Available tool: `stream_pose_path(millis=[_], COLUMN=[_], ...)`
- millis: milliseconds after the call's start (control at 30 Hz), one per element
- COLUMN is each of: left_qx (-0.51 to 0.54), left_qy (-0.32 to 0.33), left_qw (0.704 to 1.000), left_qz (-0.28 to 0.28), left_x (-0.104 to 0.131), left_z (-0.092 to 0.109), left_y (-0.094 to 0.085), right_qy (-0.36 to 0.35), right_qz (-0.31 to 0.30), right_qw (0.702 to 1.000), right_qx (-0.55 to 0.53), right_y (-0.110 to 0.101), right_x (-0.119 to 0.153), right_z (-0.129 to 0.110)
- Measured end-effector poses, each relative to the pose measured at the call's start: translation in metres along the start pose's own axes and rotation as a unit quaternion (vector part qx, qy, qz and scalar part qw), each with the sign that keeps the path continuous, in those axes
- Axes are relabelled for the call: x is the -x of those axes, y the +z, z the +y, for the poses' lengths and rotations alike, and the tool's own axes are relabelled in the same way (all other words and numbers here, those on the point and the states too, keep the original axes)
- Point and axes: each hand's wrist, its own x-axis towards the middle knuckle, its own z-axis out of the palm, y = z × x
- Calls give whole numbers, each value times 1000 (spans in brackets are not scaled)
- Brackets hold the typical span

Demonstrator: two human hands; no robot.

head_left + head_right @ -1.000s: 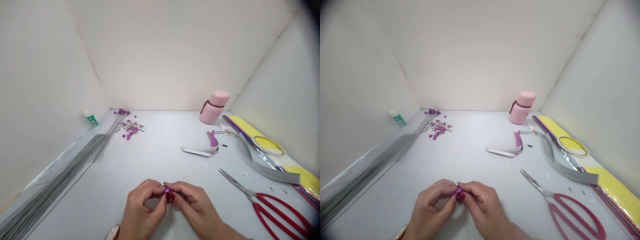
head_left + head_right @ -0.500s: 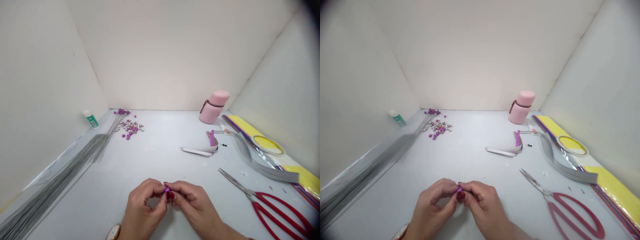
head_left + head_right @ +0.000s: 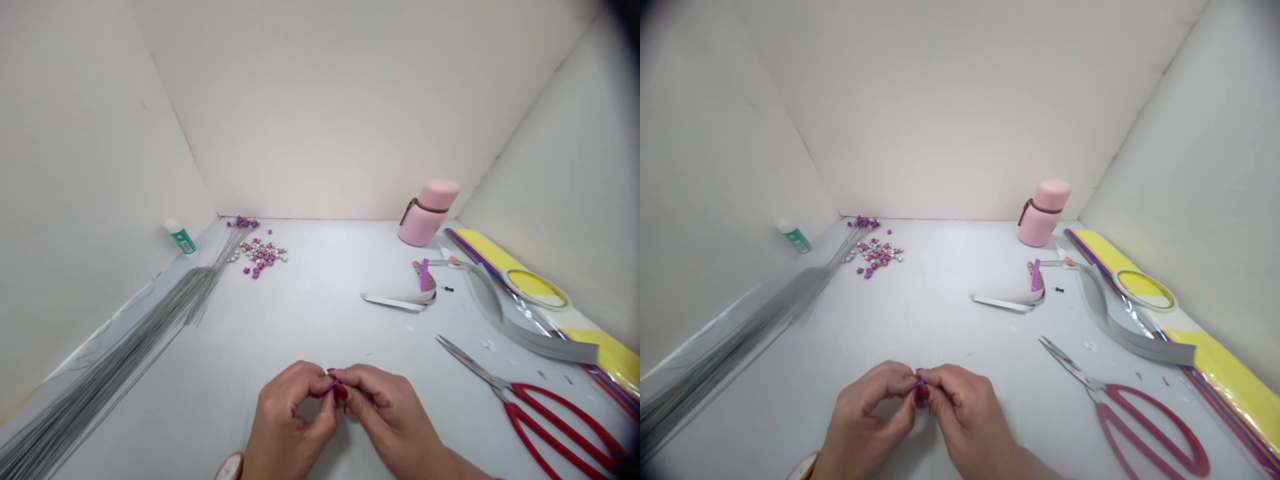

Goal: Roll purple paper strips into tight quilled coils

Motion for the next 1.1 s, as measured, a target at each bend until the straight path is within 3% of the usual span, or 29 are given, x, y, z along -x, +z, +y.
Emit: stream_pose_path(millis=[100, 167, 233, 300, 400, 500, 667, 900, 1100], left_qx=[-61, -76, -43, 43, 184, 234, 195, 133, 72], left_qy=[77, 97, 54, -36, -152, -172, -188, -114, -57], left_qw=[994, 991, 997, 998, 969, 954, 962, 984, 996], left_qz=[47, 46, 28, -6, -61, -72, -47, -39, -19], left_x=[2, 2, 1, -1, -3, -4, -1, 1, -2], left_z=[-1, 0, 1, 2, 3, 1, -2, 2, 0], left_y=[2, 2, 1, -2, -5, -6, -5, -6, -5], right_qy=[-23, -31, -21, 2, 21, 25, 58, 46, 12], right_qz=[15, 24, 24, 19, 3, -1, 38, 53, 29], right_qw=[999, 998, 999, 1000, 998, 996, 992, 997, 999], right_qx=[32, 44, 31, -11, -63, -81, -101, -44, -19], right_y=[3, 4, 4, 3, 0, -2, -2, -2, -3], right_x=[0, 0, -1, -1, -2, -4, -6, -5, -6], right_z=[0, -1, -1, -1, -1, -1, -1, -5, -7])
